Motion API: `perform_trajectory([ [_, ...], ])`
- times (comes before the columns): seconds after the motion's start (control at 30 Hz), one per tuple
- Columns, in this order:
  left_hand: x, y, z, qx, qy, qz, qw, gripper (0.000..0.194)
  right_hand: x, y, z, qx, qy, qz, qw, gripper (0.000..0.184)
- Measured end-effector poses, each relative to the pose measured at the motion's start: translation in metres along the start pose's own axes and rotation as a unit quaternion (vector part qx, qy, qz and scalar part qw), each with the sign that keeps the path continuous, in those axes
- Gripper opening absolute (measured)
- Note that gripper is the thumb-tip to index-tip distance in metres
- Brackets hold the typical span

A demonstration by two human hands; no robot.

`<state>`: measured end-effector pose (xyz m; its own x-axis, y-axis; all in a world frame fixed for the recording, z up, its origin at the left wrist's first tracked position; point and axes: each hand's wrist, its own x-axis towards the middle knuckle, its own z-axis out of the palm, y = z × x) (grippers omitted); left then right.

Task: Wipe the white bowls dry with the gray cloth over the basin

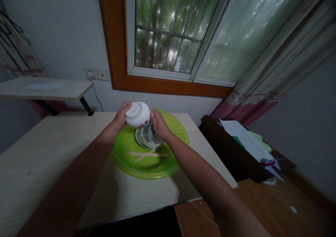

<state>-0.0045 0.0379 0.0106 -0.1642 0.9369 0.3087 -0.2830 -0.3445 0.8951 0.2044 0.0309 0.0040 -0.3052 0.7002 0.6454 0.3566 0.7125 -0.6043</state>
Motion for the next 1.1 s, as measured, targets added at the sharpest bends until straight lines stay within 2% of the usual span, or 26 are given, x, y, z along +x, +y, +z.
perform_trajectory([
  [0.37,0.0034,-0.0040,-0.0023,0.011,0.000,0.006,1.000,0.034,0.0000,0.0010,0.0036,-0.022,0.010,-0.001,1.000,0.064],
  [0.53,0.0045,-0.0062,-0.0033,0.010,-0.004,0.001,1.000,0.035,0.0009,0.0031,0.0058,-0.003,0.026,-0.006,1.000,0.057],
  [0.67,0.0042,-0.0045,-0.0030,0.010,-0.002,0.008,1.000,0.036,0.0020,0.0018,0.0060,0.019,0.014,-0.020,1.000,0.055],
  [1.1,0.0058,-0.0082,-0.0049,0.002,-0.013,0.008,1.000,0.032,-0.0006,-0.0034,0.0027,0.048,0.001,0.018,0.999,0.064],
])
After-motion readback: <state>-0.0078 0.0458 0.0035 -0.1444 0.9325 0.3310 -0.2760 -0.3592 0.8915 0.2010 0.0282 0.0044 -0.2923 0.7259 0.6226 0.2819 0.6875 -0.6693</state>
